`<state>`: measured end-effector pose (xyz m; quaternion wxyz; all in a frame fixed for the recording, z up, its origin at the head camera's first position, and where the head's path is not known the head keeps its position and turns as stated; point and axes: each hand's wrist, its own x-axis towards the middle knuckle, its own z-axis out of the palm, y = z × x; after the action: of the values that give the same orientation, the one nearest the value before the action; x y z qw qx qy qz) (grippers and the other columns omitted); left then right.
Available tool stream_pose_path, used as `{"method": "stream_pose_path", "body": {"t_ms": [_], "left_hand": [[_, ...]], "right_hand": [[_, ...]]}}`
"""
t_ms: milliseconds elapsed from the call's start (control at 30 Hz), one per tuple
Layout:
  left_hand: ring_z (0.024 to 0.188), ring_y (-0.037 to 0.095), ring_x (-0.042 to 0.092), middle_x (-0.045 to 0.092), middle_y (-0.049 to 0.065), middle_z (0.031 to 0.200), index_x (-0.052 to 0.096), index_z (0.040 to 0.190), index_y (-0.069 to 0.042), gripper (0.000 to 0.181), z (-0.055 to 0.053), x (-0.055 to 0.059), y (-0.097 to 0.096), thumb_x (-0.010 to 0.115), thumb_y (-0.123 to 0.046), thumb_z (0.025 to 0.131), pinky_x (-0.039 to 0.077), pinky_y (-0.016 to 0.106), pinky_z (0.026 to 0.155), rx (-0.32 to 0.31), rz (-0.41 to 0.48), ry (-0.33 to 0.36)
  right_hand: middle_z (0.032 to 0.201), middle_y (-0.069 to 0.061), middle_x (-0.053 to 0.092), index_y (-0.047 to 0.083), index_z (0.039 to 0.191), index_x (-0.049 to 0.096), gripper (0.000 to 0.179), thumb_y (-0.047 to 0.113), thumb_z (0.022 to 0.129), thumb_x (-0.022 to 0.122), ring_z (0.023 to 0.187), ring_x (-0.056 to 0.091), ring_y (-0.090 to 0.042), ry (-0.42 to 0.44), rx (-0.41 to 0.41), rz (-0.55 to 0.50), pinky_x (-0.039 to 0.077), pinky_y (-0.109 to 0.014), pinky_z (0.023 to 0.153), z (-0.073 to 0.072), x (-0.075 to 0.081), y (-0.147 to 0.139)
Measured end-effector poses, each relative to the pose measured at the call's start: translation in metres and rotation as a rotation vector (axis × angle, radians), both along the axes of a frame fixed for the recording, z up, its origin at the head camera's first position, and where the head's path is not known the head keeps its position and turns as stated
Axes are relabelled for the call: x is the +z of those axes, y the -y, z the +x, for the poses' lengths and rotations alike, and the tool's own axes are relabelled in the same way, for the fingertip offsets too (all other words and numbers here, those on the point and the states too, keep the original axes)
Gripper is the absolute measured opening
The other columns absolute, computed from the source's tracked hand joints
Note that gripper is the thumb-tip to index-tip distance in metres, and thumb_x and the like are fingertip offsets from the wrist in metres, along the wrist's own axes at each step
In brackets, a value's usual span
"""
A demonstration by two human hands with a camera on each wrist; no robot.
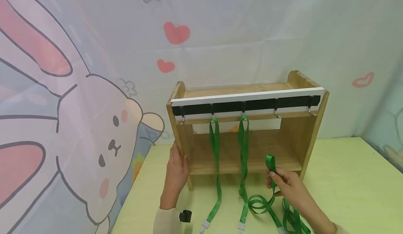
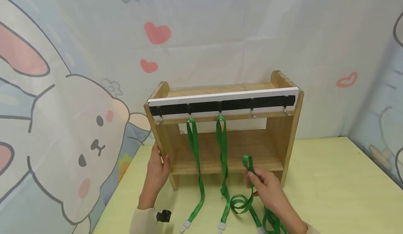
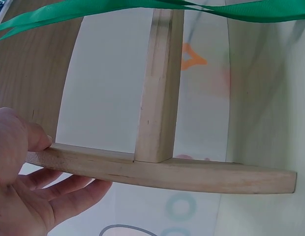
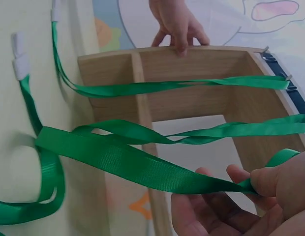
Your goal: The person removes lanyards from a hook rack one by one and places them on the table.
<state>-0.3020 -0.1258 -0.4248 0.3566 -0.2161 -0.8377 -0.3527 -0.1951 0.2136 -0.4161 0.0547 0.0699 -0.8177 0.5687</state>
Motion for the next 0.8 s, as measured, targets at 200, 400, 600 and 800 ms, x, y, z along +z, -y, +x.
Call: {"method": "stream_pose_path", "body": {"t_ms": [200, 400, 600, 800], "left_hand": [[0.111, 0.052, 0.059, 0.045, 0.034, 0.131, 0.023, 0.149, 0.010, 0.061, 0.000, 0.002, 0.000, 0.055, 0.004, 0.098, 0.053, 0.062, 0.085, -0.004, 0.000, 0.016], [0.111, 0.052, 0.059, 0.046, 0.034, 0.130, 0.023, 0.149, 0.011, 0.061, -0.002, 0.001, 0.000, 0.056, 0.006, 0.097, 0.054, 0.062, 0.084, -0.013, 0.003, 0.002], [0.110, 0.053, 0.059, 0.046, 0.035, 0.129, 0.023, 0.148, 0.012, 0.061, -0.002, 0.002, 0.000, 0.056, 0.006, 0.097, 0.054, 0.062, 0.083, -0.010, -0.001, -0.005], [0.111, 0.053, 0.059, 0.046, 0.035, 0.130, 0.023, 0.148, 0.012, 0.061, -0.001, 0.002, 0.000, 0.056, 0.006, 0.097, 0.054, 0.062, 0.084, -0.008, 0.002, 0.009]], "right_hand": [[0.093, -0.013, 0.068, -0.013, 0.123, 0.060, 0.033, 0.014, 0.108, 0.049, 0.083, 0.066, -0.022, 0.071, 0.128, -0.043, 0.059, -0.039, 0.066, 0.003, -0.017, -0.001], [0.091, -0.011, 0.065, -0.014, 0.124, 0.059, 0.035, 0.015, 0.108, 0.046, 0.081, 0.062, -0.026, 0.203, 0.151, -0.069, 0.059, -0.043, 0.064, 0.007, -0.037, 0.004], [0.085, -0.007, 0.065, -0.010, 0.116, 0.066, 0.031, 0.014, 0.107, 0.048, 0.066, 0.057, -0.020, 0.224, 0.119, -0.001, 0.054, -0.034, 0.049, 0.009, -0.052, 0.010], [0.077, -0.005, 0.065, -0.002, 0.096, 0.072, 0.028, 0.017, 0.105, 0.054, 0.063, 0.060, -0.019, 0.190, 0.060, 0.121, 0.048, -0.029, 0.049, 0.009, -0.061, 0.016]]}}
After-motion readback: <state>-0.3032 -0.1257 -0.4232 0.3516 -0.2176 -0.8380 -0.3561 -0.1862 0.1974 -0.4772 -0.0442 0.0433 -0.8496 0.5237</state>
